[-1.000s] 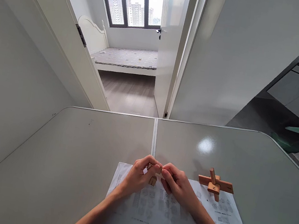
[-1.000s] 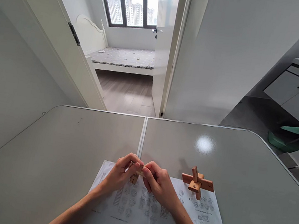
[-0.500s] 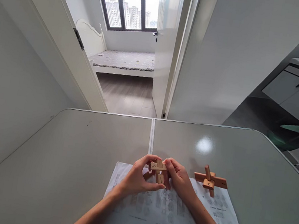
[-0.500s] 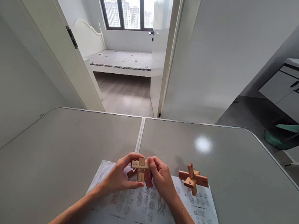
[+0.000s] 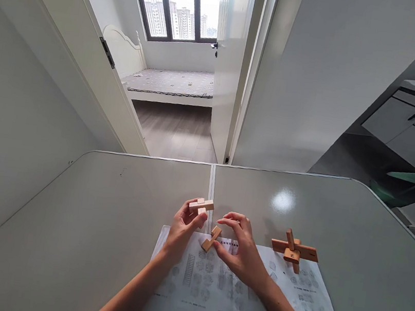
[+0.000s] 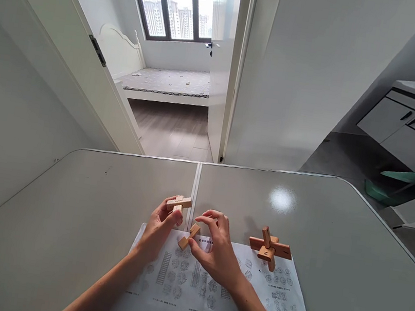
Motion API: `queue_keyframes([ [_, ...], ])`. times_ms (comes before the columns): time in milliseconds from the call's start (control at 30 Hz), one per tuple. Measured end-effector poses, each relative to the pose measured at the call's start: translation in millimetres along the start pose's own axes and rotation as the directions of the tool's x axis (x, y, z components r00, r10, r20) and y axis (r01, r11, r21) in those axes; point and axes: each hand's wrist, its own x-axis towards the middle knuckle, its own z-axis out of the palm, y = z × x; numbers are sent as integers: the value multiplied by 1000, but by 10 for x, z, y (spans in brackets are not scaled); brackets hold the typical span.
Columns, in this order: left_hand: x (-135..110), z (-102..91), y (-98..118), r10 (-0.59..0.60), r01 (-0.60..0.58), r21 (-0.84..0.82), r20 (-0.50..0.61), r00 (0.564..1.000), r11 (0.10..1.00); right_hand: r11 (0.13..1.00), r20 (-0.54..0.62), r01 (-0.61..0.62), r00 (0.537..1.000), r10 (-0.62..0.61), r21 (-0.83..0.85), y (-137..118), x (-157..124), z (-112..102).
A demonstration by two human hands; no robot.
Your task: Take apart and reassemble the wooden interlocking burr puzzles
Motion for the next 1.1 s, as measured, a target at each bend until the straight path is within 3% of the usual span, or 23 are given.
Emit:
queue_keyframes([
  [200, 37, -33, -55, -6, 6, -49, -10, 1000, 999, 980, 109, 88, 992, -69, -179, 19, -2, 43],
  [500, 37, -44, -53, -31, 32, -33, 23, 999, 999, 949, 201, 205, 967, -158, -240, 14, 15, 56],
  [1000, 65, -5, -9, -28, 29, -30, 17, 999, 999, 985, 147, 167, 976, -158, -50, 32, 51, 53],
  [1100, 61, -2, -4, -22, 23, -38, 24, 999, 999, 993, 124, 110, 986, -115, 44, 11, 57, 29],
])
